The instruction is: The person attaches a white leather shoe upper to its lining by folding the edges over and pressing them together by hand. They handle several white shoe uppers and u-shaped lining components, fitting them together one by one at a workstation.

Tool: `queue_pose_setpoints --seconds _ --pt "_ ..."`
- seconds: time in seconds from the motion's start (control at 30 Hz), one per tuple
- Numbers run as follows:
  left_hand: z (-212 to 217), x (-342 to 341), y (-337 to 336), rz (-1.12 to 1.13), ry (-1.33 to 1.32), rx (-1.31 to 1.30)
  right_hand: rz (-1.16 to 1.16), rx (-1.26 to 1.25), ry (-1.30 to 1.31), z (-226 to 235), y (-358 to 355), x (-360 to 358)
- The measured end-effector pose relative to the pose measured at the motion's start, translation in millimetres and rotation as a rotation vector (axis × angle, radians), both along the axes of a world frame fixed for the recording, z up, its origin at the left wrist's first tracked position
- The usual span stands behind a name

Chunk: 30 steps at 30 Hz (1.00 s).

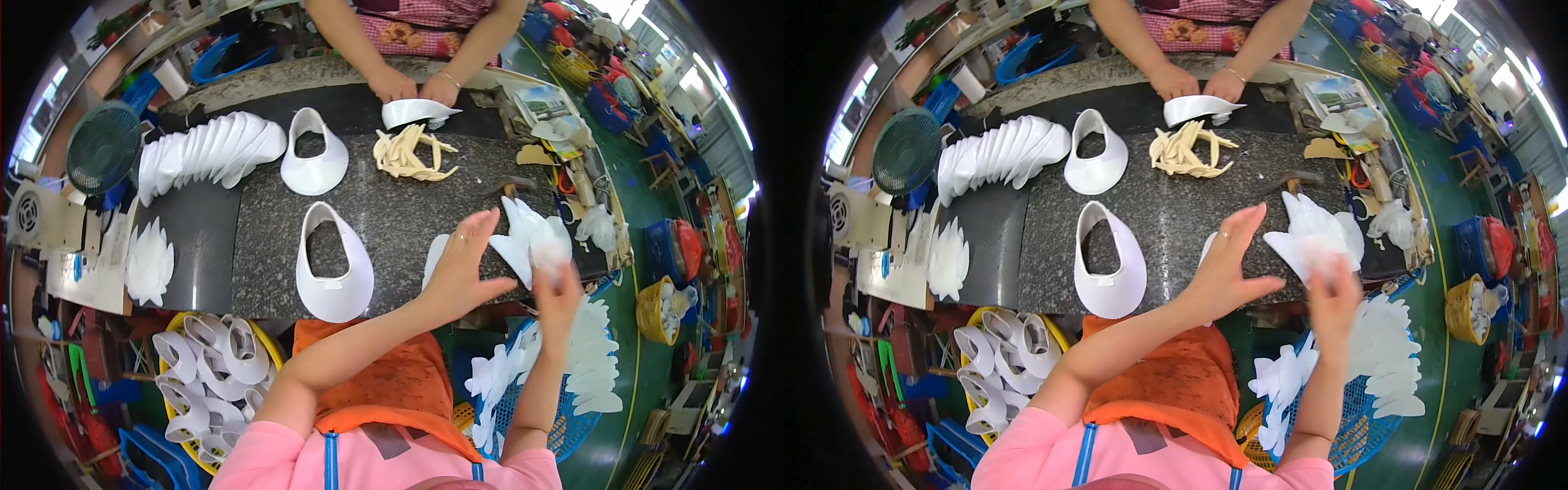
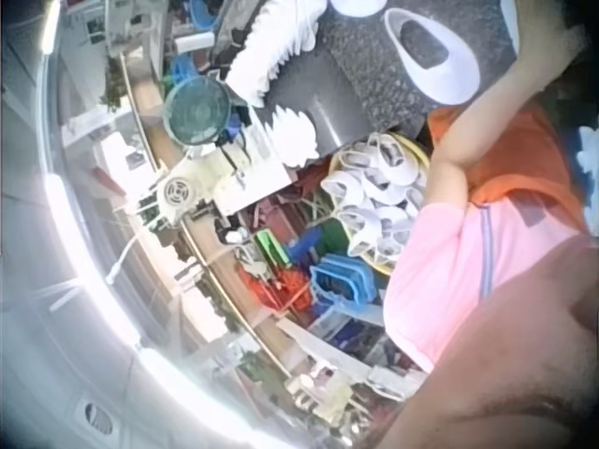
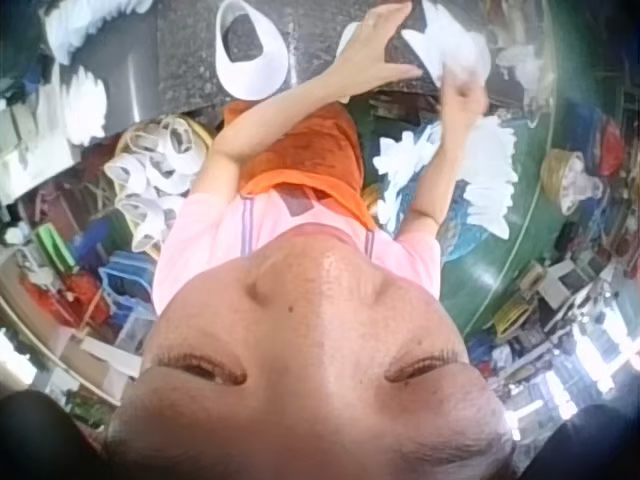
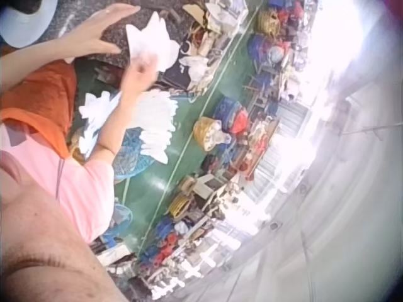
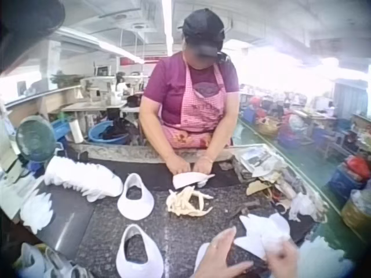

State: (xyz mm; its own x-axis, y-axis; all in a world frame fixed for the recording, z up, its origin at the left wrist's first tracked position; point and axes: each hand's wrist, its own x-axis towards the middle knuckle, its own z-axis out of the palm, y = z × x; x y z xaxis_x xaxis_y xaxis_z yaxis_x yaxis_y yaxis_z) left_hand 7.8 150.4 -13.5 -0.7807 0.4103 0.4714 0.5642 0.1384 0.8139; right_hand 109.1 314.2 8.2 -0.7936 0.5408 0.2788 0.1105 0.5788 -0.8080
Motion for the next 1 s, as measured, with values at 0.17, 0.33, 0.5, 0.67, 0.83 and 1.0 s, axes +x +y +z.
queue_pose_setpoints --seconds 0.17,0.33,0.5,0.67,0.83,1.0 --pt "25.4 22.1 -122.3 -0.004 0.026 -0.055 0.698 0.040 -0.059 12.2 -89.1 -29.5" --pt "16.0 62.7 -197.3 -0.001 -0.226 -0.215 0.943 -0.029 -0.194 5.7 -119.2 -35.9" --pt "10.9 60.6 -229.4 0.087 -0.440 -0.106 1.015 -0.170 -0.349 3.8 -142.4 -55.4" --pt "-2.9 8.8 -228.9 0.168 -0.610 0.015 0.802 -0.216 -0.459 0.0 -155.0 -84.3" --pt "-12.5 3.1 -233.7 0.121 -0.632 -0.049 0.779 -0.195 -0.550 -10.2 -154.0 -92.5" --pt "-12.6 5.4 -235.3 0.124 -0.647 -0.135 0.827 -0.111 -0.439 -18.1 -153.3 -92.9"
